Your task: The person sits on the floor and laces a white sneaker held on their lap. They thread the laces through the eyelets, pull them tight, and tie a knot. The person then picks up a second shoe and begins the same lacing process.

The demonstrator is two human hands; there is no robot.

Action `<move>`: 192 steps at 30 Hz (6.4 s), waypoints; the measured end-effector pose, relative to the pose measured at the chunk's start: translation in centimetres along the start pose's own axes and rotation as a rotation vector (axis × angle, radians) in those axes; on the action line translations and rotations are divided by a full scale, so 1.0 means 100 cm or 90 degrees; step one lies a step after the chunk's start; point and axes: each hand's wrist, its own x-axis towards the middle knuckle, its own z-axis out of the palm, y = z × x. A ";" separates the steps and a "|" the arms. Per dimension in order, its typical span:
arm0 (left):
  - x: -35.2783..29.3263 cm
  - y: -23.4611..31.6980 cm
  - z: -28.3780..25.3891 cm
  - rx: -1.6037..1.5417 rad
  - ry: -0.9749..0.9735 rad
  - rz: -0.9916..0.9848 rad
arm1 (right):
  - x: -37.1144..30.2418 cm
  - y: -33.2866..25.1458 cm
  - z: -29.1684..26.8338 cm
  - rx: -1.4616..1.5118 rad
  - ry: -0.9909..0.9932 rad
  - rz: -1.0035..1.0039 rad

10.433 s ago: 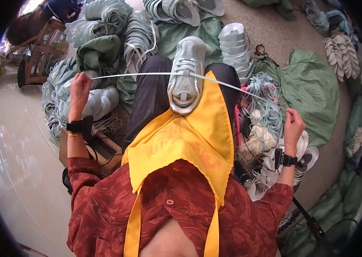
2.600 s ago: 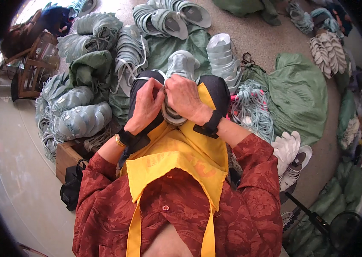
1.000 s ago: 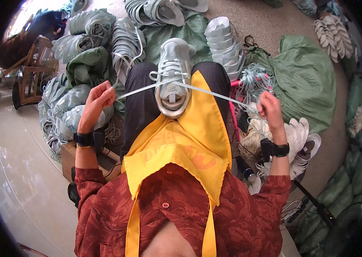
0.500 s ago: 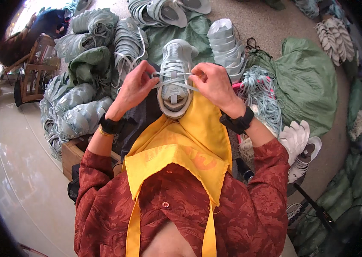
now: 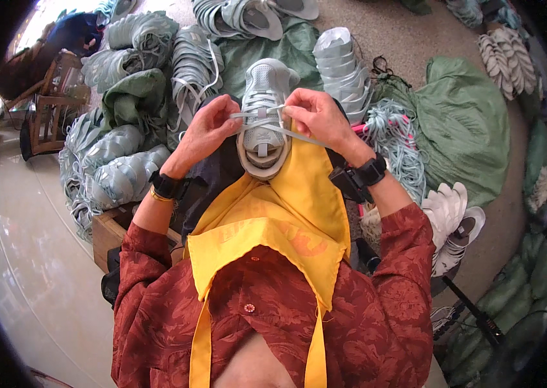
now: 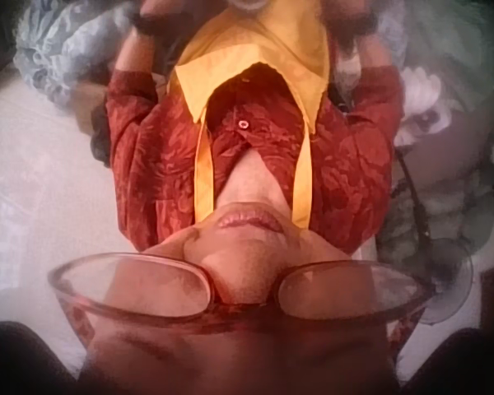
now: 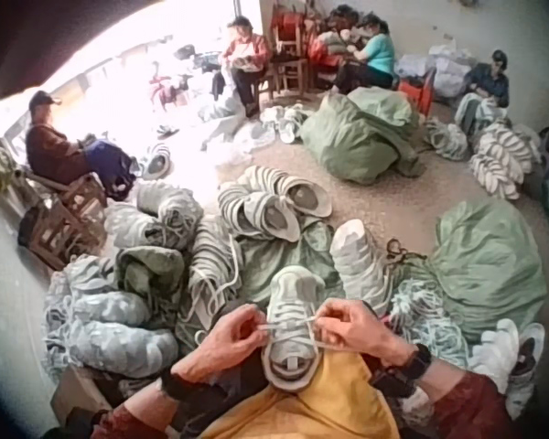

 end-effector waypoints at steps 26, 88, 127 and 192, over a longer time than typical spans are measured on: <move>-0.018 0.017 0.019 0.066 0.274 0.127 | -0.036 0.013 -0.005 -0.194 0.191 -0.097; -0.133 0.009 -0.092 0.529 0.149 -0.041 | -0.148 0.059 -0.072 -0.491 0.381 -0.066; -0.053 0.076 -0.037 -0.059 0.061 -0.045 | -0.067 -0.006 -0.011 0.107 0.135 0.027; -0.026 0.009 0.032 0.089 0.318 0.002 | -0.036 -0.004 0.039 -0.451 0.189 -0.236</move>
